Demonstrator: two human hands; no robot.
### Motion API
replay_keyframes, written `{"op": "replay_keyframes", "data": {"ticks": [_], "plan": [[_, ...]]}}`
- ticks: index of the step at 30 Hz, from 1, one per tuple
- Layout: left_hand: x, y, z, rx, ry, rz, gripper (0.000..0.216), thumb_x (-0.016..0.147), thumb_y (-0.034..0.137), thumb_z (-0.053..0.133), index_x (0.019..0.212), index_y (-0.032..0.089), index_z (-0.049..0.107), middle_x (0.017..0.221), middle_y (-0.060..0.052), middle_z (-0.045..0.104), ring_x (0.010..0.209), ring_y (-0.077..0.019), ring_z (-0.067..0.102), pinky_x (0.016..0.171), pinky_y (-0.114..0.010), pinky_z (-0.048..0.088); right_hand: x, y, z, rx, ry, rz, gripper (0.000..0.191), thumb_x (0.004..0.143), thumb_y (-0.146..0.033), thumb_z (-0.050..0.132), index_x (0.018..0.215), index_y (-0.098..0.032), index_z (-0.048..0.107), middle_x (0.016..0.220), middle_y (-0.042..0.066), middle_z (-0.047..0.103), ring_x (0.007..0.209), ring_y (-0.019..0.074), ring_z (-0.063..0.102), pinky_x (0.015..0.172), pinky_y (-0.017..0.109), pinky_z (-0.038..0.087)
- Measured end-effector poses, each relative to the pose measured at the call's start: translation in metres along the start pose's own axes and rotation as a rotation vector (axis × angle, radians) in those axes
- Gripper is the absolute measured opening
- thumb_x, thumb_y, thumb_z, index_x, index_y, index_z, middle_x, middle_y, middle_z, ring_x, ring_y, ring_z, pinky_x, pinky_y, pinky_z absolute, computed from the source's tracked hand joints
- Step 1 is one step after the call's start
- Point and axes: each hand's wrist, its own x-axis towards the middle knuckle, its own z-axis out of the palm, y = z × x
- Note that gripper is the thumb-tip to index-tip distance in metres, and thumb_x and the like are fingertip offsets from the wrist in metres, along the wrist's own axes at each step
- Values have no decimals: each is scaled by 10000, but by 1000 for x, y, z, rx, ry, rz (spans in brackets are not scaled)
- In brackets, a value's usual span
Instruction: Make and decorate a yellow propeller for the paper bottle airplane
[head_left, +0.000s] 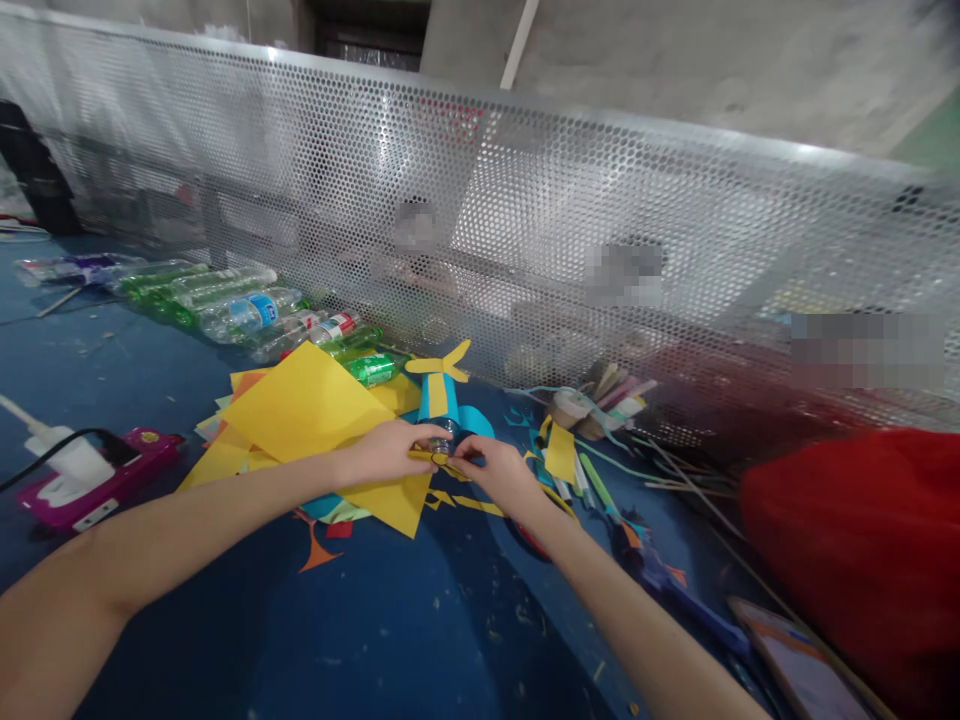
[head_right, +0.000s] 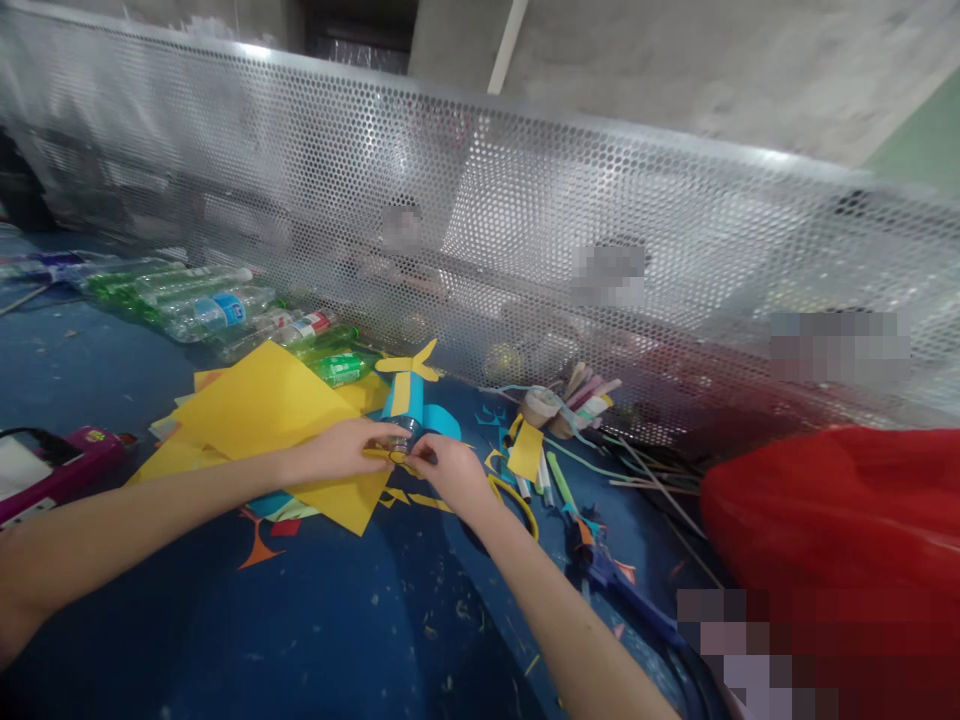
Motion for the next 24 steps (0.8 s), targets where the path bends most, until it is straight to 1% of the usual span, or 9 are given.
{"op": "replay_keyframes", "data": {"ticks": [5,9,14,19,24], "plan": [[2,-2,2,5,22,-16,420,797,380,644,1211,306,631,965,-36,713,836,-220,640,748,-310,460,1,0,1,6,-3,-15,102,806,-275,625,725,-227,664,728,-5,720,688,167,652,621,247,427],[2,-2,2,3,32,-11,419,807,373,641,1220,308,622,987,-38,710,861,-225,640,756,-319,466,1,4,2,20,3,-29,92,804,-266,631,726,-227,660,745,-2,726,706,172,668,652,254,447],[1,1,1,3,12,-26,419,814,351,634,1229,294,614,1020,-38,708,891,-230,646,766,-322,472,0,3,0,11,-11,-24,101,813,-265,627,726,-225,657,745,0,723,707,176,665,649,259,441],[1,2,0,3,7,-36,409,819,362,634,1223,299,612,1012,-33,706,872,-226,643,751,-322,473,0,0,-1,5,-22,-14,110,826,-270,624,731,-224,653,758,0,725,719,179,659,655,261,438],[1,1,1,-7,6,-50,424,809,349,644,1228,291,612,976,-36,709,848,-223,647,741,-323,480,1,3,1,-22,-11,-19,104,823,-256,631,727,-223,652,754,3,726,721,180,669,661,259,447]]}}
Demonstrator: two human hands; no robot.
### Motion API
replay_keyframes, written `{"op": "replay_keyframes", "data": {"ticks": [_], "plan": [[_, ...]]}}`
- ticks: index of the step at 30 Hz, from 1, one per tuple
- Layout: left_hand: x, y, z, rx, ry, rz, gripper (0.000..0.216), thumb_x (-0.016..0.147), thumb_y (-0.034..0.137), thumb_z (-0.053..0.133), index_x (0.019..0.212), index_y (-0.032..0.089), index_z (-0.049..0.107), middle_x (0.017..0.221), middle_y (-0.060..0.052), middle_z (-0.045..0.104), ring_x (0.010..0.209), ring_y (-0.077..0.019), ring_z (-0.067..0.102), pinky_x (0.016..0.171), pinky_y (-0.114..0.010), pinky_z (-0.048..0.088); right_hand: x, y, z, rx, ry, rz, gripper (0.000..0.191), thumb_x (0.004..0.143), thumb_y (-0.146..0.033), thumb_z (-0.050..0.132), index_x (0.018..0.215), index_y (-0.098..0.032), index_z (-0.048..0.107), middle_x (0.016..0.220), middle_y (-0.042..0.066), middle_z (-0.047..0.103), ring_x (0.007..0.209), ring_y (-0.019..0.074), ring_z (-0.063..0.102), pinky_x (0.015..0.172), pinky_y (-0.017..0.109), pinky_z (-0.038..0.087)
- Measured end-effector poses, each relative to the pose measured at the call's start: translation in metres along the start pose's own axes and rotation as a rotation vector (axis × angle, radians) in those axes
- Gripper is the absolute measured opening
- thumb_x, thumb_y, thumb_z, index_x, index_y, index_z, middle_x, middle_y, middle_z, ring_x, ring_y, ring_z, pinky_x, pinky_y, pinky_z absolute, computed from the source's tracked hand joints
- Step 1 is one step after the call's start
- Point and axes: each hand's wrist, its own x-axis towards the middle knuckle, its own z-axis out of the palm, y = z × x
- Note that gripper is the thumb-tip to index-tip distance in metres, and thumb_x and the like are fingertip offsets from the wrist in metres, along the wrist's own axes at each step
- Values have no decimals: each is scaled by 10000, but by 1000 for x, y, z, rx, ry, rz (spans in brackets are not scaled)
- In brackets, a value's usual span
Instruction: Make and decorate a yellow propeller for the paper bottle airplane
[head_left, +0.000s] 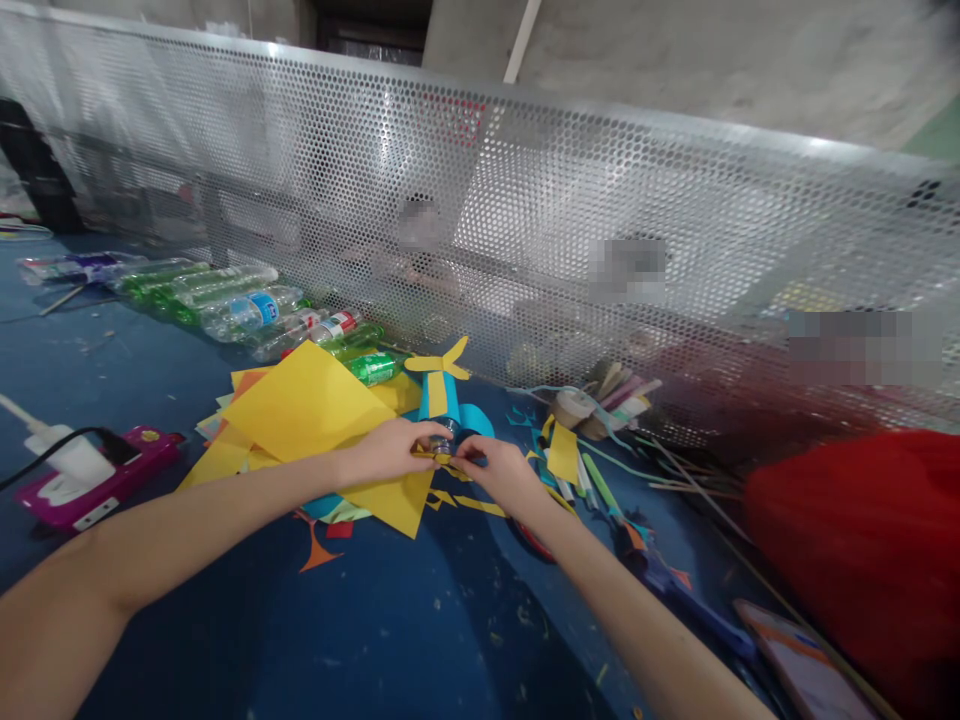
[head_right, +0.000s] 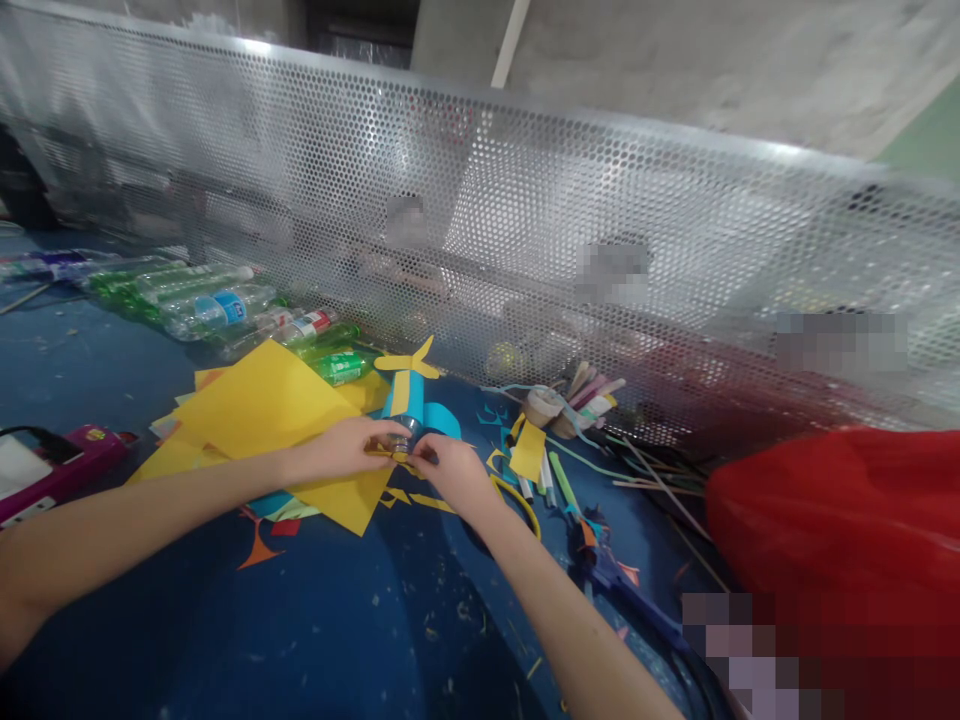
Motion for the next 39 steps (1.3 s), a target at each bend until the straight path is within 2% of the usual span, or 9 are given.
{"op": "replay_keyframes", "data": {"ticks": [8,13,17,21,24,27,31,39], "plan": [[3,-7,9,8,45,-26,385,829,279,611,1214,286,607,1013,-13,715,889,-207,662,779,-310,497,1,3,4,-18,23,-2,73,821,-245,629,757,-229,661,779,10,736,755,186,688,671,254,463],[2,-3,6,20,53,-17,371,829,248,595,1198,283,611,1043,-7,710,898,-199,658,801,-307,491,-1,-1,4,-69,31,-4,108,806,-336,668,815,-230,683,829,32,747,772,203,691,652,256,460],[0,3,2,1,46,-36,334,833,309,625,1164,263,636,1004,-14,713,862,-197,655,756,-294,484,0,-3,6,-50,20,7,119,845,-318,629,804,-221,683,783,27,741,719,184,687,625,241,452],[1,4,-1,13,30,-47,292,890,346,576,1154,249,653,945,-21,719,818,-191,653,717,-292,474,1,-6,8,-52,-2,0,170,887,-321,574,793,-218,672,736,19,725,657,168,664,590,237,433],[3,1,-5,11,9,-26,290,893,343,578,1152,241,661,925,-24,723,805,-191,652,718,-298,473,1,-9,8,-73,-7,0,151,868,-344,607,805,-220,664,770,17,725,676,169,657,589,236,424],[4,-3,-9,-25,-30,12,312,887,362,595,1165,237,663,985,-29,728,846,-192,658,754,-300,484,1,-12,10,-141,2,12,136,816,-350,683,807,-217,659,803,17,727,723,180,663,610,240,421],[6,-7,-11,-47,-50,66,371,845,340,655,1203,241,645,1140,-40,700,993,-210,650,871,-317,484,2,-14,16,-284,77,26,135,836,-339,673,807,-208,658,800,32,725,762,199,674,631,254,421],[6,-12,-6,33,41,66,359,862,298,618,1220,283,636,1227,-29,662,1092,-222,618,962,-364,459,3,-16,23,-311,166,40,152,839,-355,670,843,-203,659,827,47,723,805,215,685,664,264,447]]}}
